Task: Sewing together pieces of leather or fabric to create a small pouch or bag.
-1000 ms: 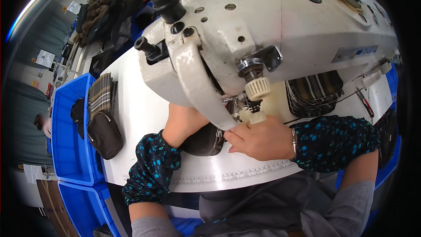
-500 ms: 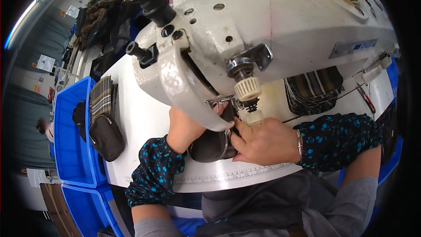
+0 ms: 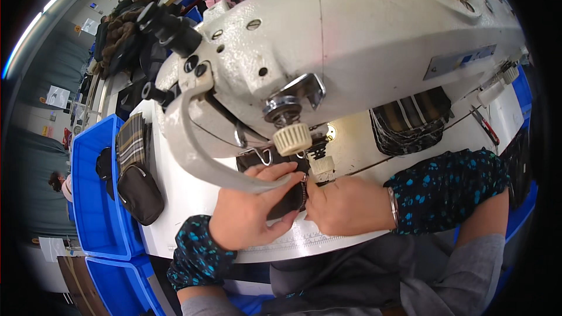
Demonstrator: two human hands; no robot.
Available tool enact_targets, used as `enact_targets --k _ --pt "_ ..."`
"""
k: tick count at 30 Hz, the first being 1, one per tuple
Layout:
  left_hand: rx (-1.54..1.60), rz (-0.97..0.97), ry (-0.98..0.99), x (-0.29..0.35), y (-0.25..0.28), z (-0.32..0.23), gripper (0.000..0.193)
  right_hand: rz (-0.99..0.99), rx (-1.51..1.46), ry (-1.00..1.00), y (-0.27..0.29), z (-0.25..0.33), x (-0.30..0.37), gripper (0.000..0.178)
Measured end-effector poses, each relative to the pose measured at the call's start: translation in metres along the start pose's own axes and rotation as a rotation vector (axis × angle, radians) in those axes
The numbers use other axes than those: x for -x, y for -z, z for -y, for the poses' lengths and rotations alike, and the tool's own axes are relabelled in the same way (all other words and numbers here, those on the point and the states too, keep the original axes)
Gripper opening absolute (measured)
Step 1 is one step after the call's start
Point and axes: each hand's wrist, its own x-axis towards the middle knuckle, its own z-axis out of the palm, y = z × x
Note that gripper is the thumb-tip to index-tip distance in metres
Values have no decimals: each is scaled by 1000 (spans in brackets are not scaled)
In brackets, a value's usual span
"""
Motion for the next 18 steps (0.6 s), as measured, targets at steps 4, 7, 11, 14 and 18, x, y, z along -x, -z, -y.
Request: enact_targets --k 4,7,11,14,18 --pt "-214 40 74 7 -13 -9 52 -184 -64 19 4 11 2 34" --pt "-264 69 106 7 -16 -6 47 -174 -68 18 4 10 2 36" --pt "-230 29 91 4 -15 4 38 -179 -44 28 4 10 2 38" --pt "-190 -44 32 -1 -13 6 27 -229 -24 19 3 11 1 36" --pt "-174 -33 6 -1 -11 2 25 -189 -42 17 4 11 2 34"
